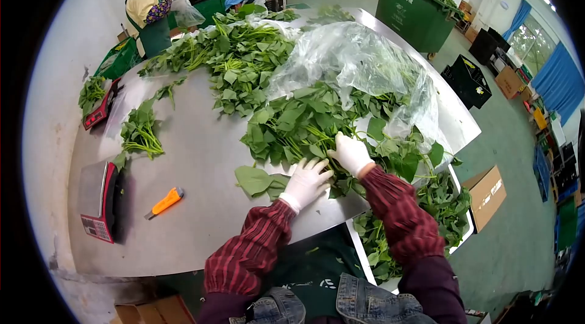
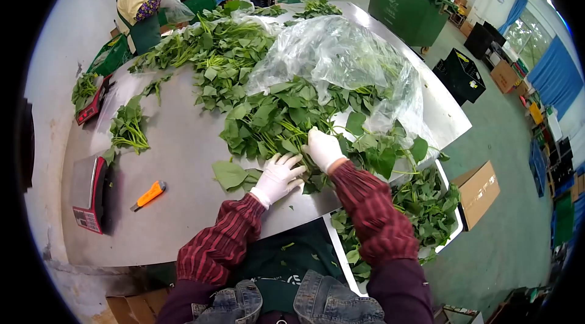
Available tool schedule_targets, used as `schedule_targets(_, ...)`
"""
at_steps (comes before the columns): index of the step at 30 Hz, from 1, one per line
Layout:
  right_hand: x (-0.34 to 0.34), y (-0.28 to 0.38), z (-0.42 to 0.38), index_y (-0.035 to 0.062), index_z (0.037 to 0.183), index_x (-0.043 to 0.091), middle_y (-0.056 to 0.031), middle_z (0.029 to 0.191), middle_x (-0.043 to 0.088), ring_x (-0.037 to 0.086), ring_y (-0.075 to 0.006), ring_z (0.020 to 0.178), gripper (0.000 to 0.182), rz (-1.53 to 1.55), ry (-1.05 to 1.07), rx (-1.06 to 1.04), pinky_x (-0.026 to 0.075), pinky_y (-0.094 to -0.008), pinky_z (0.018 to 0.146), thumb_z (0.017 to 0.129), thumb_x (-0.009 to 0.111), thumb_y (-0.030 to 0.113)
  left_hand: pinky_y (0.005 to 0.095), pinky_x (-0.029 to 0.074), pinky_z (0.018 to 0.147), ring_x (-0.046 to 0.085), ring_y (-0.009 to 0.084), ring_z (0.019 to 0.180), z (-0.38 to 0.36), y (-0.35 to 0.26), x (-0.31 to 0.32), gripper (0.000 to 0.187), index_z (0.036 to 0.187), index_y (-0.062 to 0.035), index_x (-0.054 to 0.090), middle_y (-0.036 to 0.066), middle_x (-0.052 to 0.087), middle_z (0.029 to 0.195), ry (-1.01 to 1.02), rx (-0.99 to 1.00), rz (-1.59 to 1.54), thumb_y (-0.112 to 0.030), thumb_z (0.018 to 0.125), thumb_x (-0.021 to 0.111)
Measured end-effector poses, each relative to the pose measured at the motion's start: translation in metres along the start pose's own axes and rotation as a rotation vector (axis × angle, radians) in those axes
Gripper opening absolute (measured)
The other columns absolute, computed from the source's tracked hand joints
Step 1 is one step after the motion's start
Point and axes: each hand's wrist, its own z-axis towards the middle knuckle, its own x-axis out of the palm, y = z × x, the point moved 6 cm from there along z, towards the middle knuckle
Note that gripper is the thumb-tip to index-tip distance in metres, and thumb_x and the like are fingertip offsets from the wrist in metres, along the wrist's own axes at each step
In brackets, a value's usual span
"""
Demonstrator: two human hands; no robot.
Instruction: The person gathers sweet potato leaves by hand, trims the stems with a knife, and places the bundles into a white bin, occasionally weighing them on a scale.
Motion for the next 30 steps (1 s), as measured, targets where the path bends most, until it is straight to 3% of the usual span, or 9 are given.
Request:
schedule_targets(2, 0.012, -0.023, 0.016, 0.0024, 0.083, 0.055, -0.0186, 0.072, 0.062, 0.061, -0.0364, 0.069, 0.029, -0.162, 0.047, 0.044, 0.049, -0.0424, 0.062, 0.08, 0.062, 0.031, 0.0453, 0.033, 0.097, 0.045, 0.028, 0.115, -0.015, 0.018, 0.009, 0.025, 0.098, -0.0131, 0.057, 0.006, 0.052, 0.117, 0.089, 0.019, -0.008, -0.023, 0.075, 0.062)
schedule_targets(6, -0.082, -0.112, 0.012, 0.0036, 0.075, 0.056, -0.0093, 0.062, 0.058, 0.053, -0.0209, 0.049, 0.025, 0.099, -0.652, 0.092, 0.043, -0.0303, 0.049, 0.084, 0.059, 0.027, 0.0493, 0.033, 0.097, 0.042, 0.0273, 0.12, -0.063, 0.048, -0.015, 0.03, 0.103, -0.0145, 0.059, 0.008, 0.052, 0.117, 0.15, -0.068, -0.118, -0.021, 0.074, 0.064)
schedule_targets(8, -0.113, -0.119, -0.005, 0.0048, 0.071, 0.056, -0.0002, 0.052, 0.048, 0.042, -0.0101, 0.043, 0.032, 1.192, -0.482, 0.464, 0.036, -0.0221, 0.045, 0.089, 0.057, 0.031, 0.0508, 0.031, 0.098, 0.038, 0.0275, 0.125, -0.067, 0.047, -0.031, 0.039, 0.11, -0.0146, 0.06, 0.008, 0.049, 0.125, 0.215, -0.08, -0.045, -0.018, 0.073, 0.066)
schedule_targets(12, -0.131, -0.02, -0.047, 0.0103, 0.066, 0.049, 0.0085, 0.051, 0.037, 0.033, -0.0019, 0.042, 0.035, 1.672, -0.336, 0.351, 0.023, -0.0171, 0.04, 0.093, 0.051, 0.032, 0.034, 0.045, 0.085, 0.057, 0.0244, 0.101, -0.035, 0.013, -0.068, 0.028, 0.104, -0.0078, 0.064, 0.01, 0.059, 0.11, -0.297, -0.415, -0.477, -0.009, 0.076, 0.064)
schedule_targets(17, -0.045, 0.067, -0.107, 0.0029, 0.072, 0.053, -0.0021, 0.058, 0.052, 0.043, -0.0076, 0.048, 0.034, 1.739, -0.134, 0.487, 0.034, -0.0207, 0.047, 0.091, 0.054, 0.031, 0.0229, 0.046, 0.071, 0.059, 0.0126, 0.077, -0.055, -0.007, -0.01, 0.026, 0.095, 0.0014, 0.063, 0.003, 0.063, 0.085, -0.222, -1.187, -1.198, -0.024, 0.089, 0.059)
schedule_targets(24, -0.026, 0.075, -0.156, 0.0007, 0.079, 0.056, -0.0038, 0.057, 0.05, 0.045, -0.0114, 0.047, 0.023, 1.758, -0.045, 0.568, 0.039, -0.0221, 0.05, 0.093, 0.053, 0.019, 0.0217, 0.045, 0.069, 0.057, 0.0092, 0.074, -0.065, -0.005, 0.004, 0.017, 0.099, -0.0027, 0.061, 0.002, 0.063, 0.086, -0.492, -1.126, -1.676, -0.016, 0.089, 0.057)
schedule_targets(26, -0.053, 0.046, -0.165, 0.0008, 0.081, 0.059, -0.0023, 0.054, 0.048, 0.046, -0.0101, 0.048, 0.021, 0.908, -0.617, 0.265, 0.041, -0.0216, 0.053, 0.092, 0.055, 0.019, 0.0232, 0.045, 0.069, 0.057, 0.0094, 0.074, -0.058, 0.0, -0.011, 0.016, 0.098, -0.0015, 0.06, 0.003, 0.063, 0.084, -0.499, -1.101, -1.612, -0.015, 0.089, 0.057)
schedule_targets(28, -0.039, -0.02, -0.184, 0.003, 0.08, 0.055, -0.0016, 0.06, 0.05, 0.047, -0.0081, 0.05, 0.025, 2.222, -0.744, 0.743, 0.04, -0.0207, 0.048, 0.093, 0.052, 0.024, 0.023, 0.045, 0.069, 0.057, 0.0091, 0.074, -0.06, 0.019, -0.029, 0.017, 0.097, -0.0012, 0.061, 0.003, 0.063, 0.082, -0.721, -1.006, -1.503, -0.016, 0.089, 0.058)
schedule_targets(30, -0.064, -0.095, -0.212, 0.0004, 0.079, 0.055, -0.0048, 0.064, 0.056, 0.053, -0.0131, 0.054, 0.034, 1.217, -0.579, 0.81, 0.045, -0.0257, 0.05, 0.088, 0.059, 0.033, 0.0235, 0.047, 0.071, 0.058, 0.0107, 0.073, -0.059, 0.033, -0.051, 0.013, 0.097, 0.0, 0.061, 0.004, 0.063, 0.082, -0.701, -0.912, -1.428, -0.01, 0.089, 0.057)
